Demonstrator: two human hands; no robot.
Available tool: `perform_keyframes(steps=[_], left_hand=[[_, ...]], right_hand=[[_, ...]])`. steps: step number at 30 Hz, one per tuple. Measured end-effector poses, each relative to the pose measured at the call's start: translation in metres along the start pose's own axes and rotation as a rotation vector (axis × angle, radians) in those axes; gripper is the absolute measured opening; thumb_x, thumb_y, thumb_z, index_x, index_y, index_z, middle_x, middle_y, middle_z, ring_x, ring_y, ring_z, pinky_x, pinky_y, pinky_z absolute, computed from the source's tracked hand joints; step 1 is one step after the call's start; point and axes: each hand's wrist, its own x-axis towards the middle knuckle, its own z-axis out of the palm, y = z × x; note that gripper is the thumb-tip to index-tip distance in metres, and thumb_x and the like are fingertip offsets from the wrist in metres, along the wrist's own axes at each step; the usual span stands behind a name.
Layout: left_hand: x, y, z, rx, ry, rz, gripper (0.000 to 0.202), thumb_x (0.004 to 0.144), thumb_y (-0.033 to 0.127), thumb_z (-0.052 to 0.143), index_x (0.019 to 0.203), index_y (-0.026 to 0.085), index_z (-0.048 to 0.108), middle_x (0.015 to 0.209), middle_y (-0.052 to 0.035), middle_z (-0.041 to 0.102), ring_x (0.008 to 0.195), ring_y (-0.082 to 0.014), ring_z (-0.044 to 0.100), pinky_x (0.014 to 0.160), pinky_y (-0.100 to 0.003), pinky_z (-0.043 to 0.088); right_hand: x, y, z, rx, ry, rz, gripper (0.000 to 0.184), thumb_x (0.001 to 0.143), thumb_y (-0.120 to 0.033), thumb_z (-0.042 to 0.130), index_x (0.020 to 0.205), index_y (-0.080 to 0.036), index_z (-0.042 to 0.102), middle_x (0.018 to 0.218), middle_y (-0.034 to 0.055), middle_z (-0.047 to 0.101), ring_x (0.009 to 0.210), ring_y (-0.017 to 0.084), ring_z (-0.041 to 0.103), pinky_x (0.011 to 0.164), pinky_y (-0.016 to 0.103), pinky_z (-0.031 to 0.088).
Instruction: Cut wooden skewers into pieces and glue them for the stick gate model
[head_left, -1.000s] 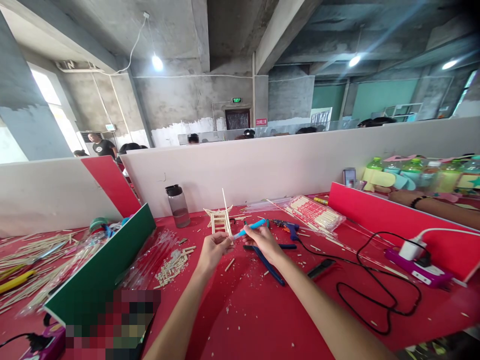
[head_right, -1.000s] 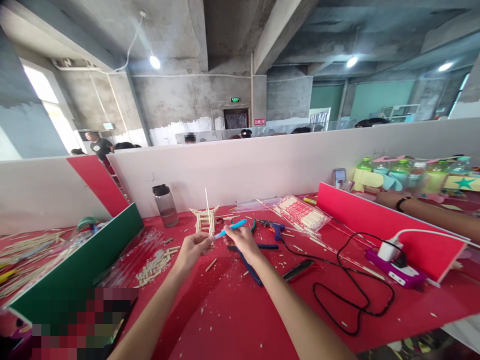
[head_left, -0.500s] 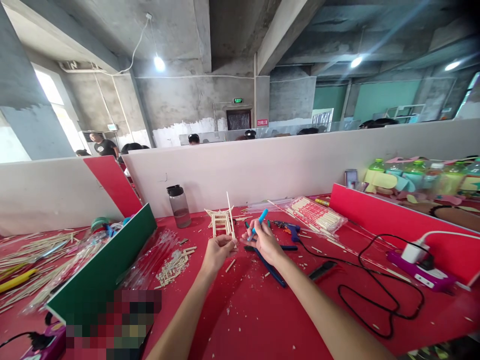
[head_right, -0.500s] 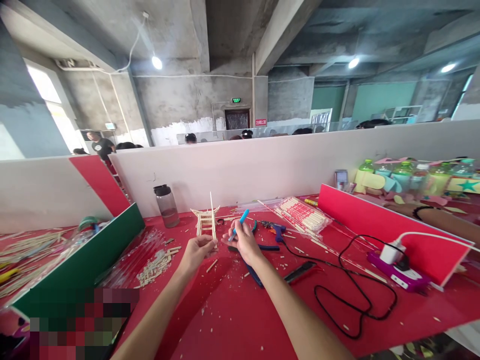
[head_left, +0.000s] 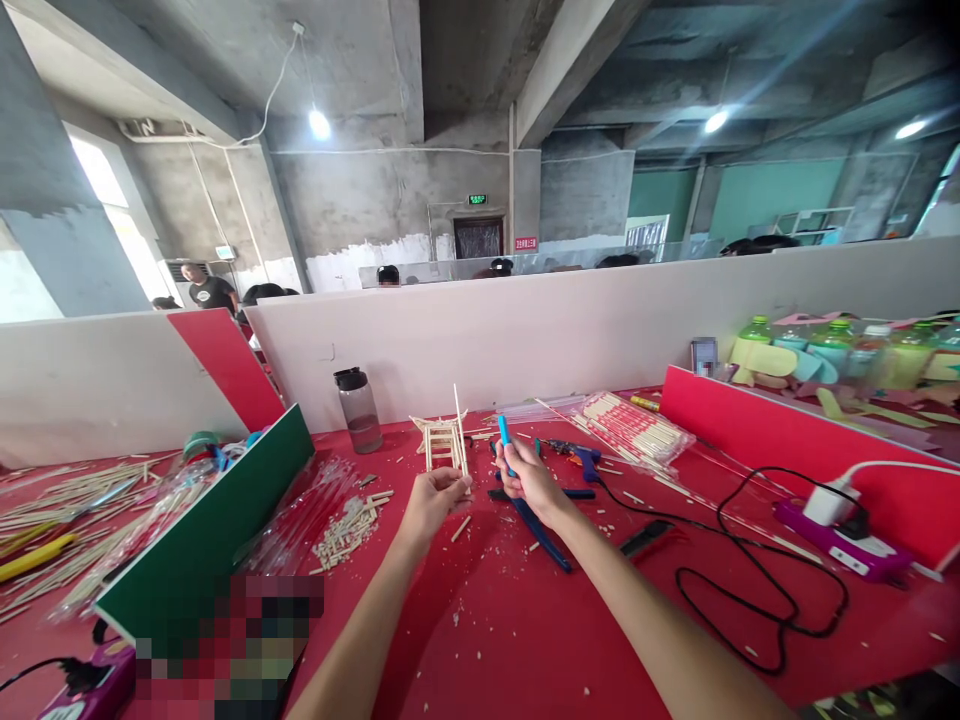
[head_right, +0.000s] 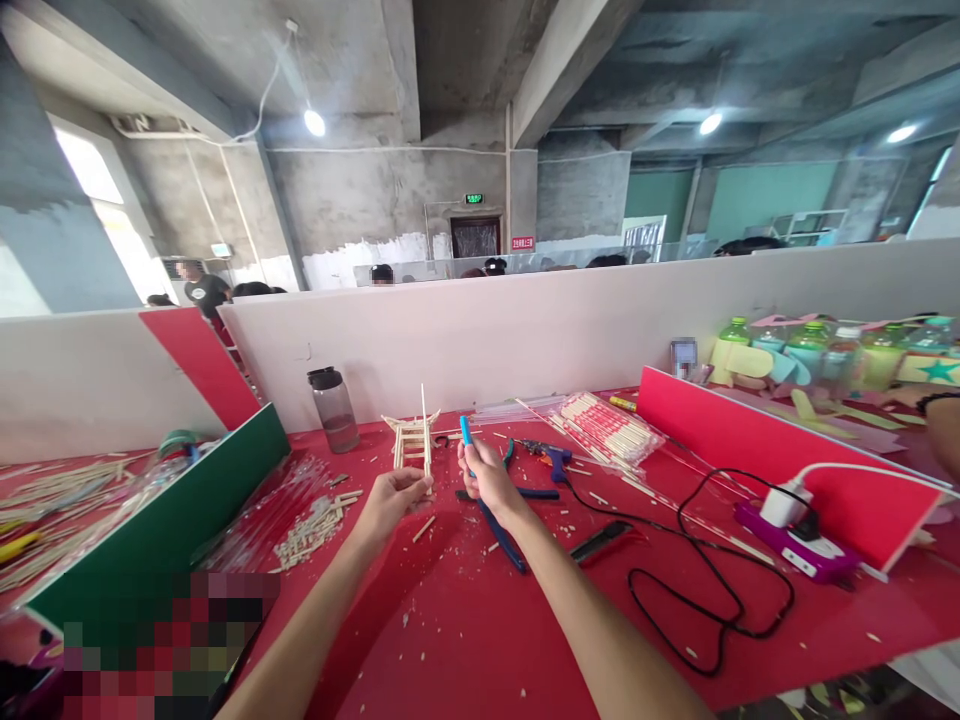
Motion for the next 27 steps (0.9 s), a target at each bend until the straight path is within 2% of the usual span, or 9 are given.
perform_keyframes(steps=[4,7,10,12,16,18,21,24,27], left_hand=[[0.002,0.000,-0.002,-0.019,0.019,0.001,0.047,0.051,0.048,0.090,0.074,0.013,0.067,0.068,-0.0020,0.070,0.058,-0.0131,0.065,0.065,-0.026,0.055],[0.003,0.002,-0.004,-0.014,0.029,0.015,0.047,0.051,0.048,0.089,0.076,0.013,0.069,0.068,-0.0026,0.071,0.059,-0.0139,0.066,0.065,-0.026,0.055],[0.003,0.006,-0.009,0.012,0.043,0.035,0.047,0.053,0.049,0.088,0.076,0.013,0.070,0.070,-0.0045,0.072,0.062,-0.0156,0.067,0.064,-0.026,0.054],[0.003,0.009,-0.013,0.021,0.050,0.048,0.045,0.054,0.049,0.087,0.076,0.013,0.070,0.072,-0.0053,0.073,0.064,-0.0162,0.068,0.065,-0.025,0.054],[0.005,0.011,-0.019,0.009,0.060,0.073,0.042,0.056,0.048,0.087,0.075,0.014,0.070,0.071,-0.0046,0.073,0.066,-0.0160,0.069,0.069,-0.025,0.055],[0.007,0.009,-0.021,0.015,0.061,0.078,0.041,0.057,0.048,0.086,0.075,0.014,0.070,0.070,-0.0042,0.073,0.065,-0.0157,0.069,0.069,-0.025,0.055],[0.009,0.006,-0.023,0.033,0.054,0.078,0.040,0.059,0.048,0.085,0.077,0.015,0.071,0.072,-0.0048,0.074,0.065,-0.0158,0.069,0.068,-0.025,0.054],[0.010,0.004,-0.024,0.042,0.045,0.076,0.041,0.059,0.048,0.085,0.078,0.014,0.071,0.073,-0.0057,0.074,0.065,-0.0163,0.069,0.067,-0.025,0.054],[0.011,0.003,-0.024,0.056,0.041,0.070,0.042,0.058,0.048,0.085,0.077,0.014,0.070,0.069,-0.0042,0.072,0.063,-0.0157,0.068,0.064,-0.024,0.054]], right_hand=[[0.000,0.001,0.003,-0.043,-0.026,0.024,0.041,0.078,-0.059,0.063,0.081,-0.021,0.048,0.067,-0.0075,0.041,0.042,0.003,0.024,0.038,0.016,0.018],[0.000,0.004,0.006,-0.072,0.004,0.000,0.044,0.078,-0.064,0.060,0.081,-0.021,0.048,0.067,-0.0081,0.040,0.041,0.003,0.023,0.037,0.016,0.018],[0.000,0.008,0.006,-0.171,0.017,-0.022,0.042,0.083,-0.065,0.051,0.091,-0.023,0.050,0.065,-0.0082,0.042,0.040,0.005,0.024,0.037,0.017,0.016],[0.000,0.012,0.004,-0.298,0.011,-0.033,0.038,0.089,-0.061,0.045,0.096,-0.024,0.051,0.062,-0.0079,0.044,0.041,0.007,0.026,0.039,0.018,0.019],[0.002,0.015,-0.001,-0.644,0.045,-0.122,0.034,0.095,-0.048,0.039,0.079,-0.022,0.052,0.060,-0.0042,0.049,0.048,0.011,0.042,0.049,0.023,0.034],[0.002,0.016,-0.001,-0.821,0.050,-0.159,0.031,0.096,-0.040,0.039,0.077,-0.022,0.054,0.064,-0.0009,0.056,0.058,0.015,0.053,0.059,0.026,0.039],[-0.004,0.017,0.005,-1.048,0.045,-0.184,0.015,0.093,-0.029,0.048,0.092,-0.022,0.061,0.081,0.0049,0.067,0.078,0.021,0.064,0.071,0.028,0.042],[-0.012,0.018,0.011,-1.220,0.011,-0.195,0.022,0.090,-0.023,0.053,0.108,-0.019,0.063,0.099,0.0113,0.072,0.093,0.026,0.067,0.078,0.030,0.043],[-0.016,0.014,0.012,-1.334,-0.063,-0.182,0.020,0.090,-0.027,0.053,0.103,-0.019,0.067,0.095,0.0117,0.074,0.089,0.026,0.068,0.077,0.031,0.043]])
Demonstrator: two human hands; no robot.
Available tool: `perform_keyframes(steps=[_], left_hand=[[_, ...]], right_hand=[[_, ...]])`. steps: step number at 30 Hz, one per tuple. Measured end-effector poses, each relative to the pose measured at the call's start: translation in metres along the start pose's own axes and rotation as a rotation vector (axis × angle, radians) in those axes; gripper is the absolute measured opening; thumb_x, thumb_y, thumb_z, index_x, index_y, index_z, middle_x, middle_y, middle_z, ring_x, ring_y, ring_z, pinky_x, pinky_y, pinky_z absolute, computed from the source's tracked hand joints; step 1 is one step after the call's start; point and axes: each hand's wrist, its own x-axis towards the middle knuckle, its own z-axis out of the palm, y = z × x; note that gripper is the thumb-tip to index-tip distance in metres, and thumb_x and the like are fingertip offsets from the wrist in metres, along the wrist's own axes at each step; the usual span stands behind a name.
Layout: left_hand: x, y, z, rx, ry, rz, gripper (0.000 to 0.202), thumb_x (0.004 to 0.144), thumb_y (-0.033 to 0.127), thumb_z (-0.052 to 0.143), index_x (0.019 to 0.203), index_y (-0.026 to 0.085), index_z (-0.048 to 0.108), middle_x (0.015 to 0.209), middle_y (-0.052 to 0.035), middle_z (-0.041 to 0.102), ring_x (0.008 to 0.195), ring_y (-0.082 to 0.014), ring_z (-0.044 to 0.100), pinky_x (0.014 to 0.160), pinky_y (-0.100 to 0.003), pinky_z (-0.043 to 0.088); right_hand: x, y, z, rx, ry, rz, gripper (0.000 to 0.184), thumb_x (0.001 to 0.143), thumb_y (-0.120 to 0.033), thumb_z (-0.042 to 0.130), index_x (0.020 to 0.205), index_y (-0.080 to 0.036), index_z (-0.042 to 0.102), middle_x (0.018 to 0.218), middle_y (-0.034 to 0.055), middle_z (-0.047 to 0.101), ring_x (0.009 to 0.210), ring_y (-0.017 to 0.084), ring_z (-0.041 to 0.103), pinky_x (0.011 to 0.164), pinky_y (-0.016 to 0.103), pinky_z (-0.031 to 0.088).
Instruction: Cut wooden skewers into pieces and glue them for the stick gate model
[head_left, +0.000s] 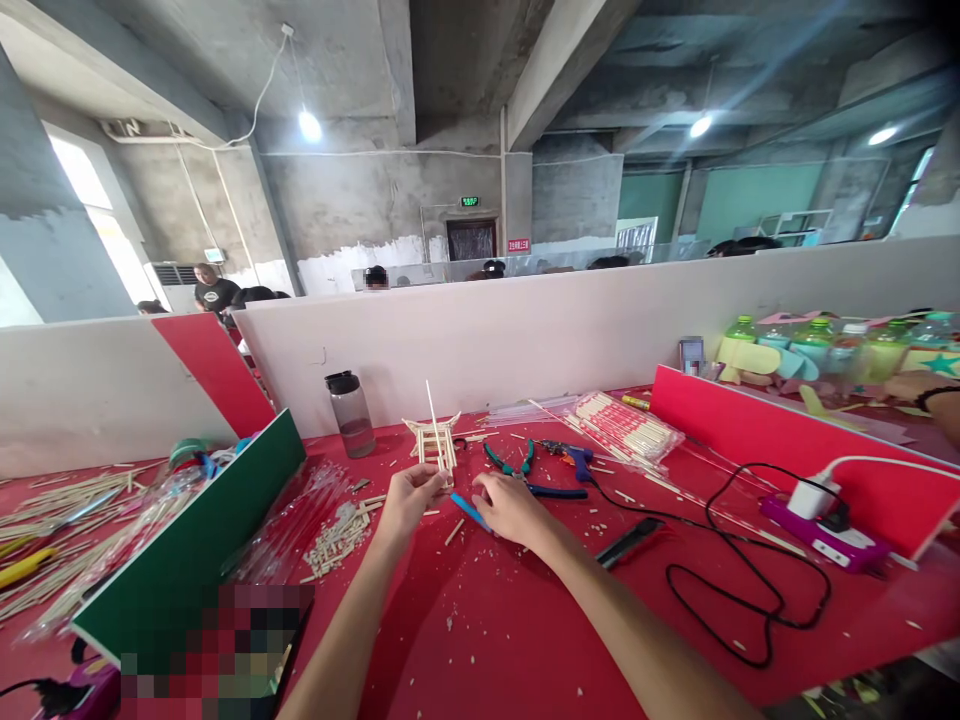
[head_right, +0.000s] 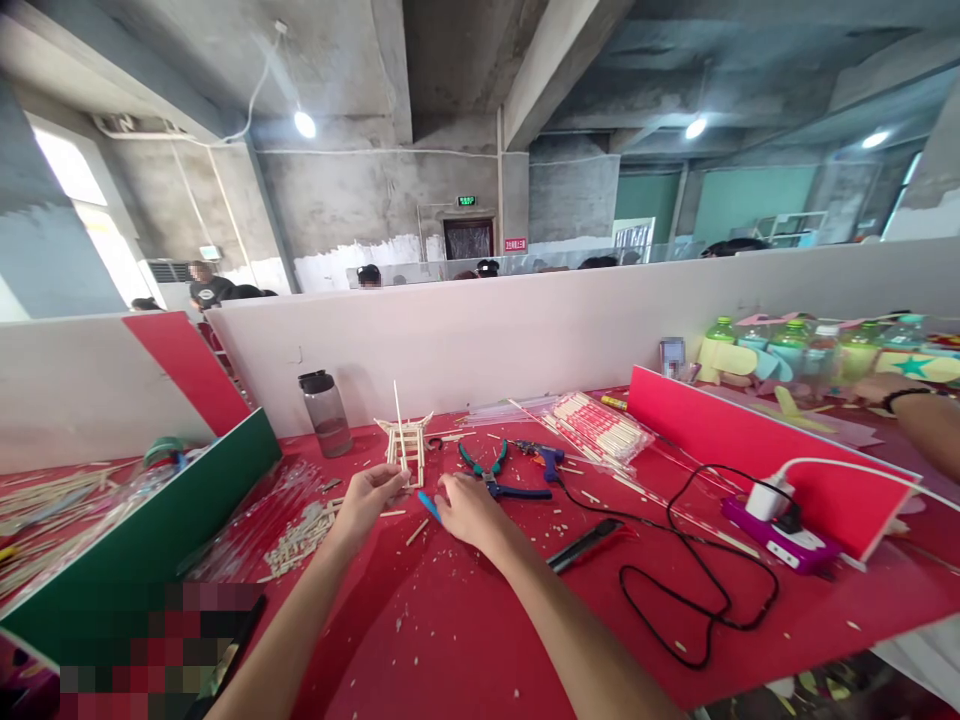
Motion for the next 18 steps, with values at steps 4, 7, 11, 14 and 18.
perform_keyframes(steps=[4,7,11,14,18], left_hand=[[0.000,0.000,0.000,0.010,-0.009,-0.015,0.042,0.058,0.048,0.086,0.075,0.014,0.069,0.067,-0.0032,0.070,0.061,-0.0151,0.067,0.061,-0.024,0.054],[-0.001,0.001,0.001,-0.003,-0.016,-0.021,0.043,0.056,0.048,0.087,0.074,0.014,0.069,0.065,-0.0031,0.070,0.060,-0.0149,0.067,0.061,-0.024,0.054],[-0.001,0.001,0.002,0.008,-0.021,-0.031,0.045,0.055,0.049,0.087,0.074,0.013,0.068,0.064,-0.0027,0.069,0.058,-0.0140,0.066,0.060,-0.023,0.054],[-0.001,0.000,0.003,0.019,-0.021,-0.043,0.047,0.054,0.050,0.087,0.075,0.013,0.068,0.065,-0.0023,0.069,0.058,-0.0137,0.065,0.062,-0.024,0.054],[-0.001,-0.001,0.002,0.034,-0.029,-0.053,0.048,0.054,0.050,0.087,0.077,0.013,0.068,0.066,-0.0024,0.070,0.060,-0.0141,0.066,0.065,-0.026,0.055]], right_hand=[[0.001,0.008,-0.018,-0.078,0.012,0.060,0.019,0.092,-0.032,0.052,0.092,-0.023,0.069,0.089,0.0089,0.074,0.083,0.025,0.069,0.070,0.031,0.042],[0.000,0.023,-0.036,-0.175,0.039,0.157,0.022,0.089,-0.037,0.056,0.103,-0.022,0.066,0.098,0.0118,0.072,0.093,0.028,0.066,0.077,0.034,0.042],[-0.009,0.040,-0.048,-0.285,-0.216,0.289,0.077,0.068,-0.063,0.072,0.126,-0.015,0.056,0.132,0.0242,0.055,0.126,0.043,0.046,0.097,0.050,0.037],[-0.014,0.041,-0.046,-0.301,-0.396,0.326,0.102,0.054,-0.066,0.078,0.136,-0.014,0.046,0.143,0.0257,0.043,0.134,0.044,0.035,0.102,0.055,0.033],[-0.013,0.030,-0.046,-0.350,-0.416,0.361,0.091,0.058,-0.048,0.079,0.134,-0.012,0.047,0.140,0.0254,0.044,0.132,0.042,0.039,0.100,0.050,0.037]])
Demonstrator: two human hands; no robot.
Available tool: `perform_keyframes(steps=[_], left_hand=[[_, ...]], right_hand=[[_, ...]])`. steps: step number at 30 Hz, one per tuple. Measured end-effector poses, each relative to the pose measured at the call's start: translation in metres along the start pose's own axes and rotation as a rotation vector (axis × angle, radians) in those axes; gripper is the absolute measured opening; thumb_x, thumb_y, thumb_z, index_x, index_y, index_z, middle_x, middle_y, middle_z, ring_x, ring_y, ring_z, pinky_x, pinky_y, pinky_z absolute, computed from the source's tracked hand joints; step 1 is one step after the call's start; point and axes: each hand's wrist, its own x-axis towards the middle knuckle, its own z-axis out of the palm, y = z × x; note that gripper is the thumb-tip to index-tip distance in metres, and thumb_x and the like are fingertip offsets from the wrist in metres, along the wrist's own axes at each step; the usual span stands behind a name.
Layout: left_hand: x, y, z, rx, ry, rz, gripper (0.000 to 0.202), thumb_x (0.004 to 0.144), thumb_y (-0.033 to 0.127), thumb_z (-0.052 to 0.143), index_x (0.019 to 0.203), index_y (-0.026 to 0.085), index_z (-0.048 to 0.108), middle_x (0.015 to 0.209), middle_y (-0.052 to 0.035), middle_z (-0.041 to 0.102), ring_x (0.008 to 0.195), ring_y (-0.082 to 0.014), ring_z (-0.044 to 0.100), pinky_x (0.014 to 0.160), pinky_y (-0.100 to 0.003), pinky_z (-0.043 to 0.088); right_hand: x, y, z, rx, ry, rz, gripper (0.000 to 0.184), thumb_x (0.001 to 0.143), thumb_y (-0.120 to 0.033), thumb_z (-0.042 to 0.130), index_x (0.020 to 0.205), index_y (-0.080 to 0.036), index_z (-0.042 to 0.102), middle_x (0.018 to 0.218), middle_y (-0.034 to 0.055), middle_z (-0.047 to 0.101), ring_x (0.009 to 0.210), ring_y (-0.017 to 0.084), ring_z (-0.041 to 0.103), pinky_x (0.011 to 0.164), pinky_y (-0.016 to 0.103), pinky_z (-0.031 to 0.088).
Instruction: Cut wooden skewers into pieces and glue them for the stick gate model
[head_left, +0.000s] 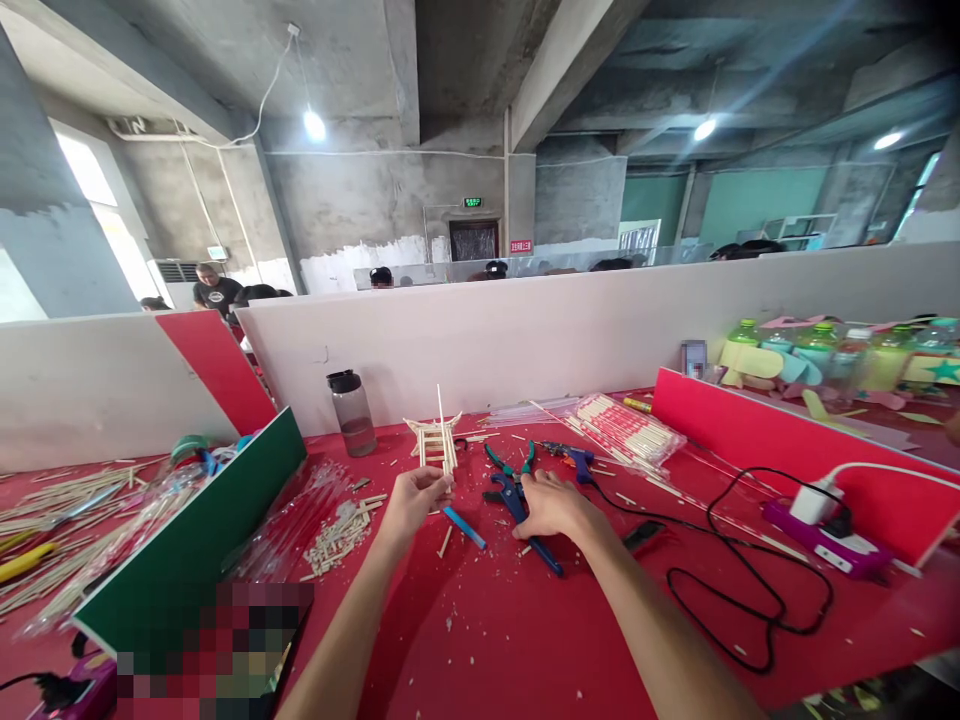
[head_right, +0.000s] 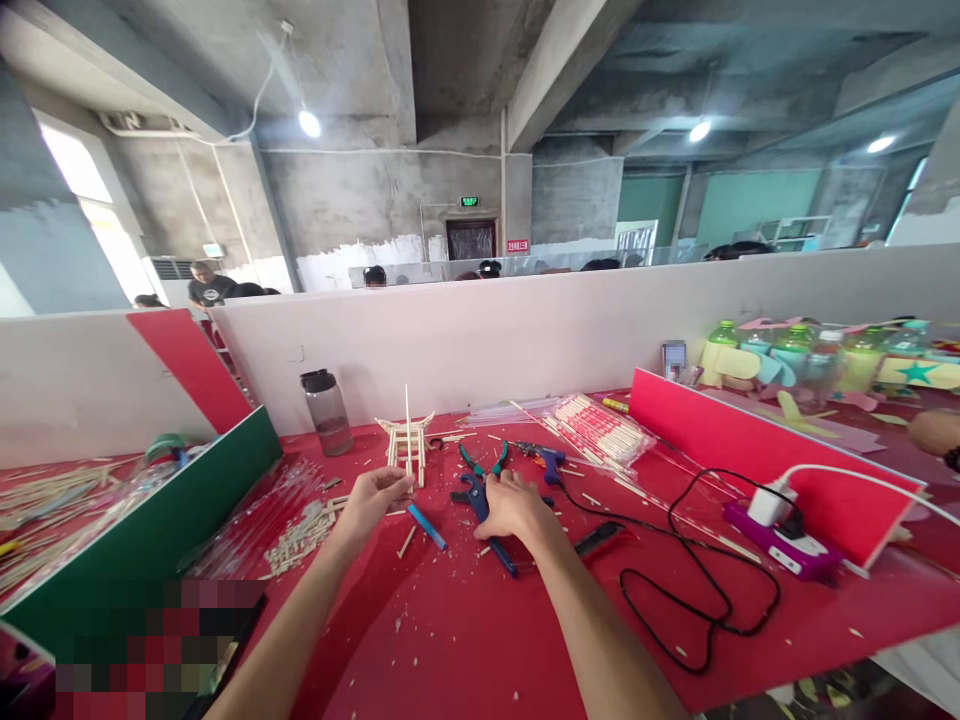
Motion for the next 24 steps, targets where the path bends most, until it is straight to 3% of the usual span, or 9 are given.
perform_keyframes(steps=[3,6,9,12,17,24], left_hand=[[0.000,0.000,-0.001,0.005,-0.007,-0.009,0.049,0.054,0.051,0.086,0.077,0.013,0.068,0.068,-0.0022,0.070,0.060,-0.0136,0.066,0.064,-0.025,0.055],[0.000,0.001,-0.001,0.011,-0.022,-0.028,0.049,0.053,0.051,0.087,0.077,0.013,0.067,0.068,-0.0014,0.069,0.060,-0.0131,0.065,0.064,-0.025,0.054],[0.000,0.002,-0.001,0.012,-0.044,-0.039,0.048,0.052,0.049,0.088,0.075,0.013,0.066,0.067,-0.0002,0.068,0.059,-0.0125,0.065,0.064,-0.025,0.055],[-0.001,0.004,-0.001,0.014,-0.071,-0.048,0.047,0.052,0.048,0.088,0.074,0.013,0.066,0.066,0.0003,0.067,0.058,-0.0123,0.065,0.064,-0.025,0.055],[-0.003,0.010,-0.005,0.040,-0.107,-0.069,0.045,0.055,0.047,0.087,0.076,0.013,0.066,0.069,0.0000,0.068,0.061,-0.0131,0.066,0.066,-0.026,0.056],[-0.006,0.013,-0.006,0.098,-0.157,-0.086,0.044,0.058,0.047,0.086,0.077,0.012,0.067,0.066,-0.0014,0.068,0.060,-0.0126,0.065,0.063,-0.023,0.054]], right_hand=[[-0.001,0.003,-0.011,0.054,0.038,-0.031,0.062,0.070,-0.039,0.069,0.123,-0.011,0.055,0.133,0.0243,0.051,0.125,0.039,0.047,0.095,0.045,0.041],[-0.002,0.015,-0.022,0.297,0.068,-0.141,0.044,0.082,-0.038,0.058,0.120,-0.015,0.057,0.124,0.0173,0.060,0.114,0.031,0.057,0.093,0.040,0.043],[-0.003,0.023,-0.029,0.588,0.027,-0.331,0.044,0.088,-0.039,0.052,0.127,-0.021,0.054,0.122,0.0089,0.064,0.110,0.025,0.060,0.094,0.036,0.043],[-0.006,0.021,-0.031,0.733,-0.052,-0.439,0.047,0.087,-0.039,0.054,0.131,-0.022,0.055,0.122,0.0064,0.064,0.111,0.024,0.059,0.094,0.034,0.043],[-0.009,0.013,-0.029,0.758,-0.092,-0.456,0.043,0.089,-0.041,0.054,0.128,-0.024,0.059,0.105,0.0054,0.069,0.097,0.023,0.062,0.085,0.033,0.046],[0.000,0.013,-0.018,0.732,-0.094,-0.480,0.049,0.089,-0.050,0.057,0.127,-0.018,0.059,0.100,0.0077,0.069,0.075,0.018,0.062,0.071,0.030,0.048]])
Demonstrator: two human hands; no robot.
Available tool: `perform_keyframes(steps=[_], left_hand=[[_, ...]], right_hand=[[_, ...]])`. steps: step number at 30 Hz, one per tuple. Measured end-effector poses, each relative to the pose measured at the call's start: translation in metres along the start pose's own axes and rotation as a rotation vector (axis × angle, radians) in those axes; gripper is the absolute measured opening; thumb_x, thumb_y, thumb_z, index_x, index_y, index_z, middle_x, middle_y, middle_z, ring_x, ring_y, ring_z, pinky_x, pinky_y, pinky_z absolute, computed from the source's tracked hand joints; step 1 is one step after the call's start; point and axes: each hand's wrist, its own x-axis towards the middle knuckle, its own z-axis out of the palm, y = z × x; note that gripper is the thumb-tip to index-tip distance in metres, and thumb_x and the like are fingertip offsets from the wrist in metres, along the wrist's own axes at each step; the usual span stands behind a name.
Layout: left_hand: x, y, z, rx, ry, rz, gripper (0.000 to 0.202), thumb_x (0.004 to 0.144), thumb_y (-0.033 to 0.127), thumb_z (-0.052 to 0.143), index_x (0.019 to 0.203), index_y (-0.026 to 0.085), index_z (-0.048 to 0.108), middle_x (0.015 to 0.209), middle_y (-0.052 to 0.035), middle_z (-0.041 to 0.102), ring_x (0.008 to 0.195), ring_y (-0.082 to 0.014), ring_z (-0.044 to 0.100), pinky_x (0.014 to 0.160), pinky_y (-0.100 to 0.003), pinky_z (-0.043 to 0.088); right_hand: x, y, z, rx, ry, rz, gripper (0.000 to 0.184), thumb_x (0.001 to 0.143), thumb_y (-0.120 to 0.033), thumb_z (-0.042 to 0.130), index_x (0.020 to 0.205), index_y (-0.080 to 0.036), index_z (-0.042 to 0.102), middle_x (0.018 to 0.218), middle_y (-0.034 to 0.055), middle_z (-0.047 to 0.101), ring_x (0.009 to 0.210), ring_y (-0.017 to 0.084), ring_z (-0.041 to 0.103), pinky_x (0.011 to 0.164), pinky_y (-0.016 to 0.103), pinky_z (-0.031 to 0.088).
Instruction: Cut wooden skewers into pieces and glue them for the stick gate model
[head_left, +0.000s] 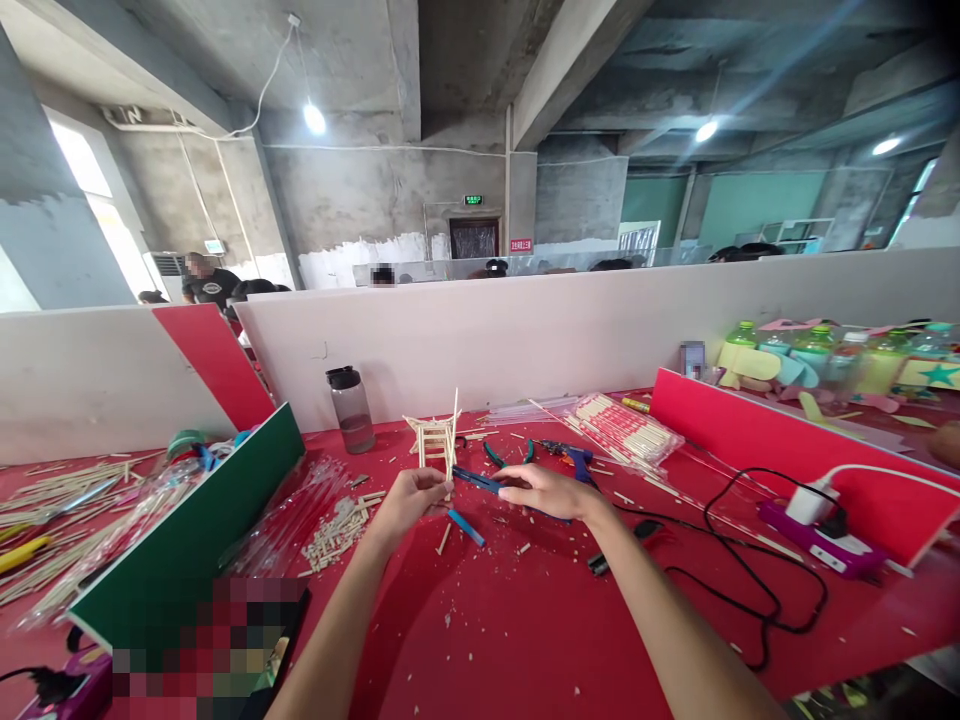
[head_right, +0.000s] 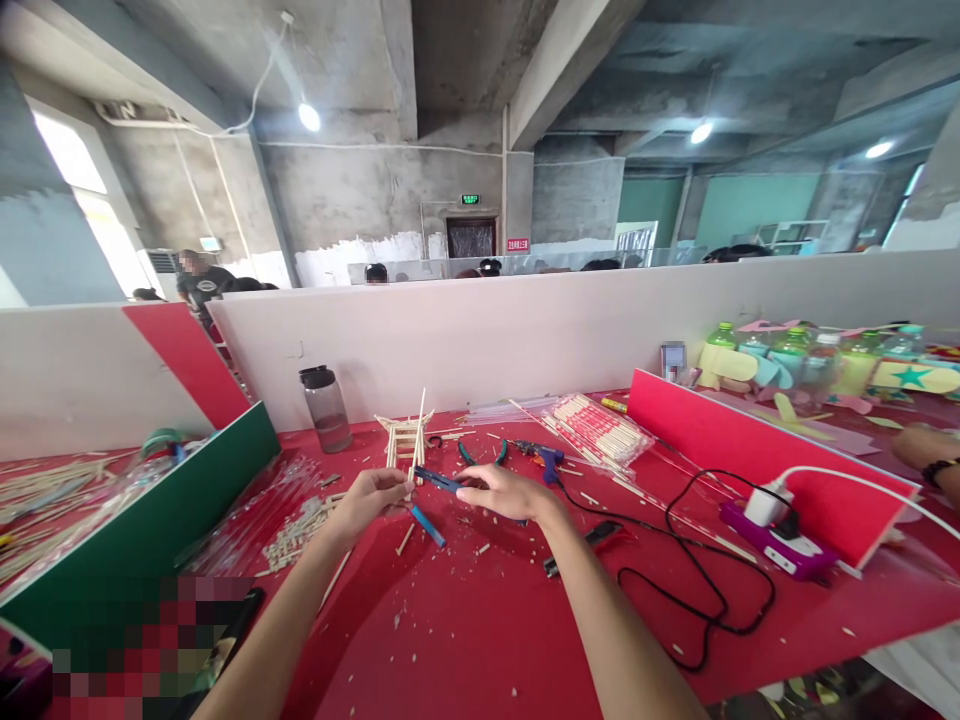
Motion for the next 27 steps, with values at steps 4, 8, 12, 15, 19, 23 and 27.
perform_keyframes(steps=[4,8,12,15,19,23,27], left_hand=[[-0.0014,0.0011,0.0029,0.042,-0.004,-0.022,0.041,0.058,0.046,0.086,0.075,0.013,0.068,0.066,-0.0014,0.068,0.060,-0.0133,0.065,0.062,-0.023,0.054],[-0.0022,0.0018,0.0047,0.089,-0.016,-0.053,0.035,0.061,0.042,0.084,0.072,0.013,0.067,0.064,-0.0011,0.067,0.061,-0.0140,0.066,0.064,-0.025,0.056],[-0.0019,0.0017,0.0049,0.107,-0.026,-0.074,0.034,0.062,0.041,0.084,0.071,0.013,0.067,0.063,-0.0007,0.066,0.061,-0.0142,0.066,0.065,-0.026,0.057],[-0.0017,0.0016,0.0046,0.099,-0.026,-0.083,0.033,0.061,0.040,0.084,0.072,0.013,0.067,0.063,0.0000,0.066,0.060,-0.0137,0.066,0.065,-0.026,0.057],[-0.0011,0.0008,0.0035,0.090,-0.025,-0.094,0.033,0.060,0.039,0.084,0.071,0.014,0.067,0.063,0.0007,0.065,0.059,-0.0133,0.065,0.064,-0.026,0.056],[0.0000,-0.0012,0.0023,0.106,-0.030,-0.092,0.032,0.062,0.039,0.083,0.072,0.014,0.067,0.065,0.0002,0.065,0.062,-0.0145,0.066,0.064,-0.026,0.055],[-0.0003,-0.0012,0.0022,0.121,-0.033,-0.105,0.031,0.061,0.038,0.083,0.071,0.014,0.067,0.064,0.0000,0.065,0.061,-0.0145,0.066,0.063,-0.026,0.054]], right_hand=[[0.0029,0.0004,0.0030,-0.013,0.014,-0.019,0.056,0.087,-0.059,0.056,0.125,-0.019,0.061,0.098,0.0084,0.071,0.071,0.019,0.064,0.069,0.030,0.048],[0.0050,-0.0012,0.0046,-0.009,0.034,-0.032,0.052,0.087,-0.061,0.055,0.115,-0.020,0.068,0.091,0.0075,0.072,0.069,0.019,0.064,0.066,0.030,0.048],[0.0060,-0.0009,0.0060,0.018,0.020,-0.036,0.048,0.086,-0.060,0.055,0.105,-0.018,0.071,0.080,0.0059,0.071,0.063,0.019,0.063,0.057,0.027,0.046],[0.0056,-0.0017,0.0073,0.011,0.004,-0.023,0.047,0.086,-0.058,0.057,0.105,-0.018,0.071,0.076,0.0047,0.070,0.061,0.017,0.061,0.056,0.025,0.046],[0.0048,-0.0040,0.0087,0.005,0.014,-0.036,0.047,0.086,-0.058,0.056,0.104,-0.018,0.072,0.074,0.0042,0.070,0.059,0.017,0.061,0.055,0.025,0.046],[0.0042,-0.0053,0.0087,-0.016,0.018,-0.001,0.049,0.086,-0.060,0.054,0.104,-0.018,0.072,0.075,0.0046,0.071,0.059,0.018,0.062,0.055,0.026,0.046],[0.0041,-0.0046,0.0079,-0.032,0.018,0.008,0.048,0.086,-0.059,0.055,0.101,-0.017,0.073,0.074,0.0050,0.071,0.059,0.018,0.062,0.056,0.026,0.046]])
